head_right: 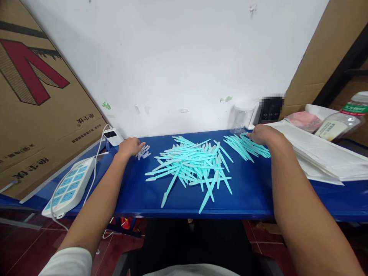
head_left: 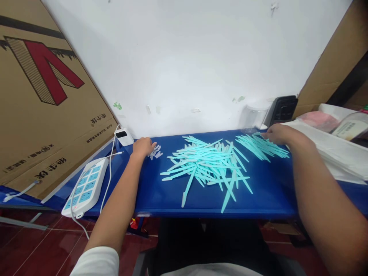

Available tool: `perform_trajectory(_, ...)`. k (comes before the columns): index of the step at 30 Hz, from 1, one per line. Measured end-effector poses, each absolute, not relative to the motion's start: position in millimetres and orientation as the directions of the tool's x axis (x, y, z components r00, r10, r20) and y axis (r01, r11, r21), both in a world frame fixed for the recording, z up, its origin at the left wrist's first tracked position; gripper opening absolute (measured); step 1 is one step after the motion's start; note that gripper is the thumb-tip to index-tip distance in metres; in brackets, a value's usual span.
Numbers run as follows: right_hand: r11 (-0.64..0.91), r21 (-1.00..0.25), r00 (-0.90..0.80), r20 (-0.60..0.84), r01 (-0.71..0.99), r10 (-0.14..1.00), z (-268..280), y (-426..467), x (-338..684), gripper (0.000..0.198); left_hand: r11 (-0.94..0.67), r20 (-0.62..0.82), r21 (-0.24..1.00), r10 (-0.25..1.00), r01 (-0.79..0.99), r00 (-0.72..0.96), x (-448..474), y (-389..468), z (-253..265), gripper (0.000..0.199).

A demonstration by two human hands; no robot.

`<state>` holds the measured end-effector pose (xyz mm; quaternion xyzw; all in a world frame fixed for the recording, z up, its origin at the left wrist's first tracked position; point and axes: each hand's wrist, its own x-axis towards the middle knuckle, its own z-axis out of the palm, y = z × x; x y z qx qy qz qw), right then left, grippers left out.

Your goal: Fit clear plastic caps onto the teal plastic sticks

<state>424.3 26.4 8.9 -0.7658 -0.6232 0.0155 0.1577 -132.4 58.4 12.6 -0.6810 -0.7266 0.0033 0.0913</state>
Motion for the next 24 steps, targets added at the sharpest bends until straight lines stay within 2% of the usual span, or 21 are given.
perform_trajectory(2, -0.194, -0.325, 0.226, 0.064, 0.926, 0.972, 20.0, 22.8, 417.2, 0.026, 0.083, 0.124, -0.125, 0.99, 0.989, -0.067, -132.5, 57.4, 13.3, 0.05)
perform_trajectory(4, -0.192, -0.38, 0.217, 0.023, 0.905, 0.976, 29.5, 18.3, 410.5, 0.024, 0.093, 0.116, -0.127, 0.99, 0.988, -0.078, -133.5, 56.8, 13.7, 0.049)
perform_trajectory(7, -0.127, -0.441, 0.172, 0.065, 0.889, 0.983, 38.8, 10.4, 399.0, 0.025, 0.112, 0.143, -0.126, 0.985, 0.986, -0.094, -134.4, 56.7, 14.2, 0.047)
perform_trajectory(9, -0.015, -0.481, 0.089, 0.133, 0.877, 0.987, 42.0, 5.2, 386.7, 0.029, 0.095, 0.221, -0.1, 0.973, 0.991, -0.071, -130.5, 55.9, 14.9, 0.045)
perform_trajectory(11, 0.132, -0.522, -0.034, 0.192, 0.843, 0.981, 43.3, 0.4, 368.5, 0.037, 0.004, 0.317, -0.024, 0.948, 1.0, 0.004, -119.2, 52.7, 15.7, 0.045)
perform_trajectory(13, 0.266, -0.592, -0.171, 0.213, 0.76, 0.962, 42.9, -4.4, 345.3, 0.045, -0.175, 0.39, 0.1, 0.913, 0.98, 0.123, -99.5, 45.4, 15.7, 0.048)
perform_trajectory(15, 0.371, -0.649, -0.3, 0.224, 0.664, 0.927, 40.4, -9.7, 320.0, 0.051, -0.387, 0.428, 0.248, 0.866, 0.888, 0.258, -73.7, 33.5, 14.3, 0.056)
perform_trajectory(18, 0.402, -0.74, -0.45, 0.151, 0.539, 0.88, 33.6, -19.3, 286.2, 0.053, -0.596, 0.46, 0.444, 0.792, 0.668, 0.401, -34.3, 11.0, 9.6, 0.06)
perform_trajectory(20, 0.393, -0.783, -0.527, 0.101, 0.481, 0.844, 28.8, -25.6, 269.6, 0.05, -0.659, 0.469, 0.492, 0.751, 0.569, 0.464, -14.8, -2.0, 5.8, 0.056)
perform_trajectory(24, 0.413, -0.794, -0.584, 0.092, 0.445, 0.806, 22.9, -33.8, 252.6, 0.047, -0.717, 0.423, 0.479, 0.694, 0.507, 0.582, 0.9, -13.2, 0.0, 0.05)
